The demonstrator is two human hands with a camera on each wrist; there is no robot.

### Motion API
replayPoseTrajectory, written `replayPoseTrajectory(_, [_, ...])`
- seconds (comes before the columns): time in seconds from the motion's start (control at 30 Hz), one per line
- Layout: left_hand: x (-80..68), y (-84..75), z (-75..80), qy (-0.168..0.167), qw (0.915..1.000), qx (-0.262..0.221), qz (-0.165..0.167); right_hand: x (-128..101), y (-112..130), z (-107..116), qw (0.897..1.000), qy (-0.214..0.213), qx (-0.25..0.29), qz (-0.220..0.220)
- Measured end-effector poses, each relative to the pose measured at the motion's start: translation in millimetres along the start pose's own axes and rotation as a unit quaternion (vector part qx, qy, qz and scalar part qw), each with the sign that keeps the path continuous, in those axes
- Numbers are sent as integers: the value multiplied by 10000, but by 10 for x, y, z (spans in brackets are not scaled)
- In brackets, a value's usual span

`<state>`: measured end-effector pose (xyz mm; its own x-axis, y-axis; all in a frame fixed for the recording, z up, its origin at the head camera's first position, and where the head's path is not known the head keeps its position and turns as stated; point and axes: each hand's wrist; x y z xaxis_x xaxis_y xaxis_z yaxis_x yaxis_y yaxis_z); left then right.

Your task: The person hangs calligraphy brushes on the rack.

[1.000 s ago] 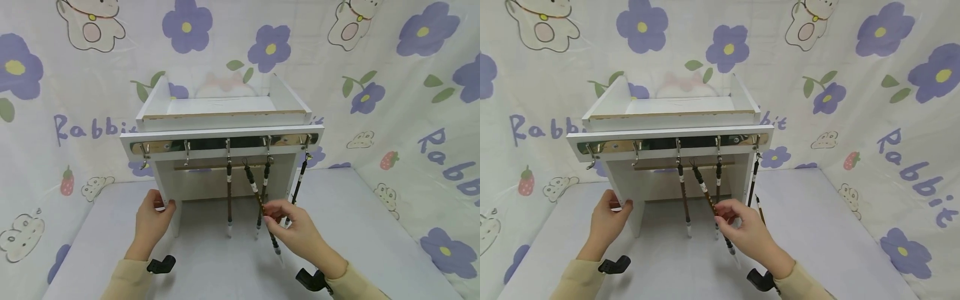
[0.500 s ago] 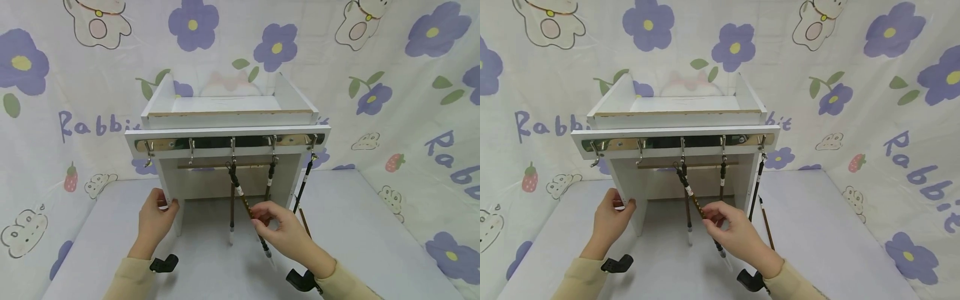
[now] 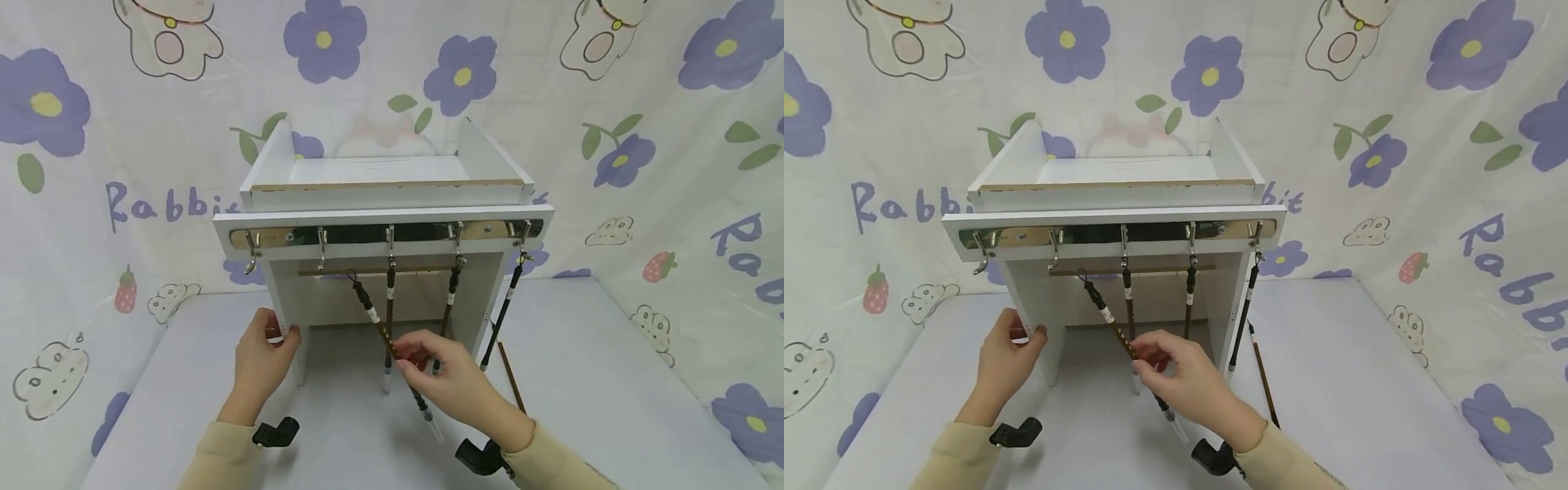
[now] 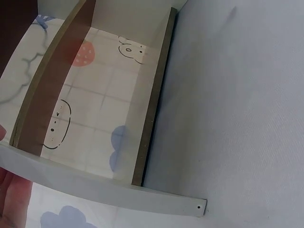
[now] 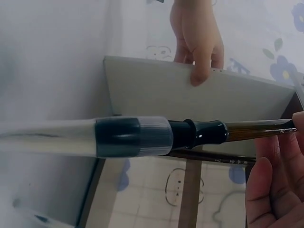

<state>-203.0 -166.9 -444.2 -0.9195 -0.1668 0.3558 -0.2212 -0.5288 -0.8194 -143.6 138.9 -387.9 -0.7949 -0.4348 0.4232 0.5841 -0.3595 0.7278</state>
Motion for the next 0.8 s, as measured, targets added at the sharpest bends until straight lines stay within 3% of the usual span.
replayPoseTrajectory(0.8, [-17, -6, 11, -20, 9999, -1, -110, 191, 145, -124, 9997, 204, -147, 40])
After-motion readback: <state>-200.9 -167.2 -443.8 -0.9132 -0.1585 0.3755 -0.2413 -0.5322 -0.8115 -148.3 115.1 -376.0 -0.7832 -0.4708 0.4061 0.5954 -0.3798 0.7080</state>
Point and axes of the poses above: each hand's wrist, its own x-axis towards the middle knuckle, its own z-axis out of the back of the hand, y = z × x, and after that the axes turned 4 degrees about -x, right-handed
